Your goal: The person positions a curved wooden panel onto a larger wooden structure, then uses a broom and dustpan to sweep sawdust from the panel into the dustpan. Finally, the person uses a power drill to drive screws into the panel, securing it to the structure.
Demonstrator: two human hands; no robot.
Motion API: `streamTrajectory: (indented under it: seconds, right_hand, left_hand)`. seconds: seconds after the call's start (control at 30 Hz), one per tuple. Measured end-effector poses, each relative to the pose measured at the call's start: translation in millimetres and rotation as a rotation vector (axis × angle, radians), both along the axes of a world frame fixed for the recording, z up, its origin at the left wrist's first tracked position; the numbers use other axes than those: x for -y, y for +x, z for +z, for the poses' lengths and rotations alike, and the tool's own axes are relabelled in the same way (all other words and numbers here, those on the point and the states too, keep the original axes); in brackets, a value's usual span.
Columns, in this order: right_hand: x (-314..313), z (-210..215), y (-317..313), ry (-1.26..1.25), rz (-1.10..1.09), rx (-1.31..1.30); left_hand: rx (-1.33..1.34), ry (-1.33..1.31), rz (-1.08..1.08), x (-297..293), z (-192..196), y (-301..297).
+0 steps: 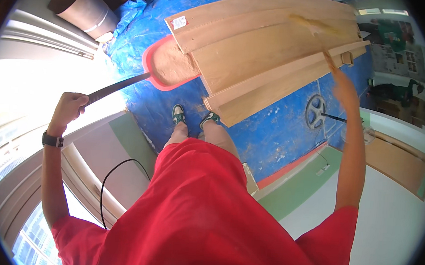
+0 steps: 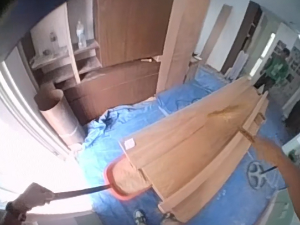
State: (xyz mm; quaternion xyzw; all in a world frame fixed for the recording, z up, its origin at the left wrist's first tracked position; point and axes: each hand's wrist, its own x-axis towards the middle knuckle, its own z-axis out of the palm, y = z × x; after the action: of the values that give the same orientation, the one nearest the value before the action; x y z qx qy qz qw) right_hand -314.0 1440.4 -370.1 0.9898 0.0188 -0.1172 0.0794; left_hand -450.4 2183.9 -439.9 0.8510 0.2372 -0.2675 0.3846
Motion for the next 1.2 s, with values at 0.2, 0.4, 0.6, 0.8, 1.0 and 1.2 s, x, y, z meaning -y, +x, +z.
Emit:
streamTrajectory:
  seconds: [0.2,0.4,0.6,0.8,1.0,1.2]
  right_hand:
    - [-158.2,-21.2,0.9,0.099,-0.230,-0.244]
    - [-216.3,-19.6,-87.9,0.150,0.032,-0.270]
    - [-247.9,3.4,-164.6,0.262,-0.030,-0.464]
    - [-221.4,33.1,-211.6,0.491,-0.056,-0.500]
    - [-166.0,96.0,-216.5,0.528,-0.218,-0.325]
    - [-132.9,58.9,-179.5,0.404,-0.227,-0.117]
  left_hand:
    - [-0.010,0.003,-0.015,2.1,2.4,-4.1]
    - [0.004,-0.016,-0.032,0.9,3.2,-4.4]
    - [-0.003,-0.011,-0.023,7.0,5.8,-4.0]
    - [0.004,-0.031,-0.028,5.1,6.6,-7.3]
    - [0.008,-0.028,-0.030,5.0,6.9,-6.5]
    - [0.006,-0.022,-0.041,1.9,1.2,-5.3]
